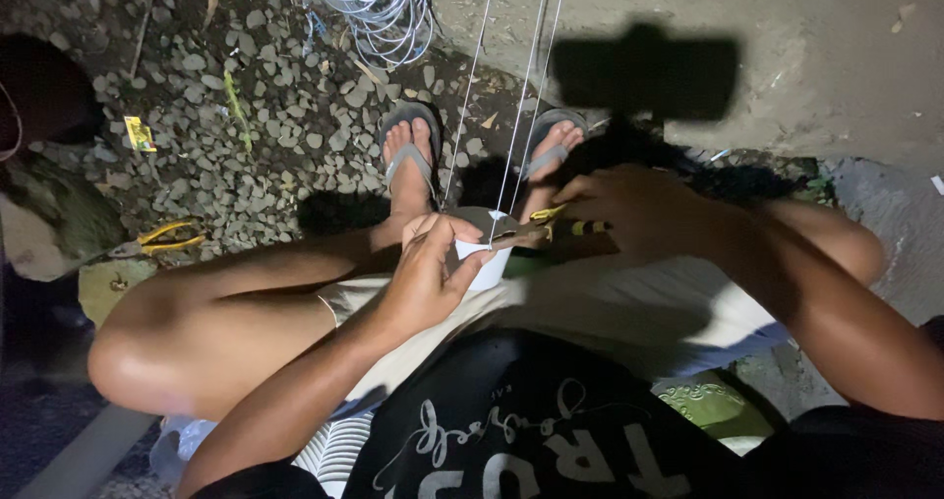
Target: The person uses pliers to bend and secure metal wires through holes in a white plastic cup, creating a wire hanger. They repeatedly adjust the wires and tighten them around the cup rim, then set the finished assembly aside.
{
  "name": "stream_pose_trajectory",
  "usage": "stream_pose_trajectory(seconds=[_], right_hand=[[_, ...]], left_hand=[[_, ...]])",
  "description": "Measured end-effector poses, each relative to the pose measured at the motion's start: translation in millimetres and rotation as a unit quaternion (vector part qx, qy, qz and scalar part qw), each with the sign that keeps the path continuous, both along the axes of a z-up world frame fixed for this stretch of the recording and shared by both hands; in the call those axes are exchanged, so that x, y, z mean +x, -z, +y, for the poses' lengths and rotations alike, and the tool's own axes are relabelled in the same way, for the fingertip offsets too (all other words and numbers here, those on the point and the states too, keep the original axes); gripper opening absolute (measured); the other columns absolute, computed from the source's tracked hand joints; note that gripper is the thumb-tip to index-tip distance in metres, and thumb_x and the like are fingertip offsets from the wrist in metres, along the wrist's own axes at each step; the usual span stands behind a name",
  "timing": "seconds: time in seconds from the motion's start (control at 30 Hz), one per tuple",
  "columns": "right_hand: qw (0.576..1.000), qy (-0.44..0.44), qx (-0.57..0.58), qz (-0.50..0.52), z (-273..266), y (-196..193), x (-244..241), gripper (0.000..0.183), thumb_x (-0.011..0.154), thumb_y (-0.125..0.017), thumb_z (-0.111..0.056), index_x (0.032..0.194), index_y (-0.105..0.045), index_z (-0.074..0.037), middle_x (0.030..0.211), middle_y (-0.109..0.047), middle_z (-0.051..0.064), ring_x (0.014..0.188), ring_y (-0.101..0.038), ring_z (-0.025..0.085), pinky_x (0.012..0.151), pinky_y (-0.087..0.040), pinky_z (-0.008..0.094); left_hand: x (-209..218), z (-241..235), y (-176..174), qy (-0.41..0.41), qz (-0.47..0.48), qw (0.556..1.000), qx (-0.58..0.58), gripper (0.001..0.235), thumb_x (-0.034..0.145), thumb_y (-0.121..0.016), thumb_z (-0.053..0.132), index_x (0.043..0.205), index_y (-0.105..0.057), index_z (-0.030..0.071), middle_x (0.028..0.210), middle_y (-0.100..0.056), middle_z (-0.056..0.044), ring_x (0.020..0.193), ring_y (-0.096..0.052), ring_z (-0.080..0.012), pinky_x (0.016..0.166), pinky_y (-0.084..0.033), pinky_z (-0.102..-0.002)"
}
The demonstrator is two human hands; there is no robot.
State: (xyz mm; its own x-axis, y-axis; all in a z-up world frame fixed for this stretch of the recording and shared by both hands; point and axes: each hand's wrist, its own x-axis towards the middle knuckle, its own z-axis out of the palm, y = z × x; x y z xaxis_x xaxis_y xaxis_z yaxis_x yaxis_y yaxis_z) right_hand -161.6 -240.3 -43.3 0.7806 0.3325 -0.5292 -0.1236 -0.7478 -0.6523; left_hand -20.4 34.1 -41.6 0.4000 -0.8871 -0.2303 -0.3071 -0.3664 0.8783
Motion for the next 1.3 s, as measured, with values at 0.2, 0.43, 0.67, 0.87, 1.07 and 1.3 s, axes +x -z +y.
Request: stream_pose_trajectory(seconds=[0.2, 0.43, 0.67, 0.87, 1.07, 1.3], right_hand=[[0.993, 0.065, 0.041, 0.09, 2.2, 6.4, -7.3, 0.052, 0.084, -0.072, -0.013, 0.135, -0.065, -0.019, 0.134, -0.06, 0.007, 0.121, -0.057, 0.026, 0.102, -0.047, 0.041], [0.987, 0.111, 0.116, 0.013, 0.5, 31.6, -42.0, 0.057, 0.077, -0.08, -0.026, 0.129, -0.064, -0.012, 0.124, -0.063, 0.011, 0.114, -0.061, 0.03, 0.094, -0.052, 0.04], [0.898, 0.428, 0.039, -0.094, -10.6, 12.8, -62.4, 0.034, 0.092, -0.075, -0.028, 0.117, -0.067, -0.007, 0.119, -0.065, 0.01, 0.105, -0.067, 0.026, 0.087, -0.057, 0.04], [0.778, 0.422, -0.354, -0.303, -72.0, 39.8, -44.2, 0.03, 0.095, -0.077, -0.024, 0.11, -0.063, -0.002, 0.122, -0.057, 0.014, 0.117, -0.055, 0.028, 0.089, -0.048, 0.042], [0.726, 0.457, -0.37, -0.357, -75.2, 60.8, -31.3, 0.042, 0.091, -0.085, -0.025, 0.124, -0.068, -0.006, 0.128, -0.054, 0.021, 0.122, -0.05, 0.036, 0.1, -0.045, 0.049], [0.802, 0.54, -0.021, -0.255, 85.8, 73.2, -48.2, 0.057, 0.091, -0.082, -0.01, 0.14, -0.053, -0.004, 0.142, -0.052, 0.021, 0.123, -0.051, 0.031, 0.105, -0.045, 0.044]], left_hand=[[-0.3, -0.2, -1.3, -0.026, 0.045, 0.998, 0.041, 0.032, 0.09, -0.079, 0.013, 0.114, -0.06, 0.003, 0.102, -0.064, -0.012, 0.098, -0.059, -0.0294, 0.088, -0.045, -0.04], [-0.3, 0.6, -2.9, -0.057, 0.081, 0.995, 0.004, 0.032, 0.091, -0.079, 0.012, 0.111, -0.057, 0.001, 0.111, -0.067, -0.014, 0.102, -0.065, -0.0265, 0.087, -0.052, -0.035], [-3.9, 0.3, 2.1, -0.062, 0.036, 0.997, -0.016, 0.032, 0.087, -0.082, 0.011, 0.107, -0.058, 0.002, 0.108, -0.069, -0.014, 0.104, -0.065, -0.0278, 0.089, -0.051, -0.037], [-9.8, 1.0, 6.9, -0.082, 0.046, 0.996, -0.013, 0.037, 0.086, -0.083, 0.01, 0.113, -0.06, 0.001, 0.106, -0.067, -0.012, 0.103, -0.064, -0.0267, 0.087, -0.052, -0.035], [-11.6, 5.2, 8.9, -0.1, 0.066, 0.993, -0.02, 0.04, 0.087, -0.082, 0.009, 0.119, -0.059, 0.001, 0.109, -0.065, -0.012, 0.106, -0.063, -0.0242, 0.092, -0.051, -0.034], [-11.5, 5.7, 10.1, -0.104, 0.072, 0.992, -0.006, 0.044, 0.087, -0.084, 0.01, 0.123, -0.059, 0.0, 0.107, -0.07, -0.01, 0.109, -0.062, -0.0236, 0.096, -0.049, -0.034]])
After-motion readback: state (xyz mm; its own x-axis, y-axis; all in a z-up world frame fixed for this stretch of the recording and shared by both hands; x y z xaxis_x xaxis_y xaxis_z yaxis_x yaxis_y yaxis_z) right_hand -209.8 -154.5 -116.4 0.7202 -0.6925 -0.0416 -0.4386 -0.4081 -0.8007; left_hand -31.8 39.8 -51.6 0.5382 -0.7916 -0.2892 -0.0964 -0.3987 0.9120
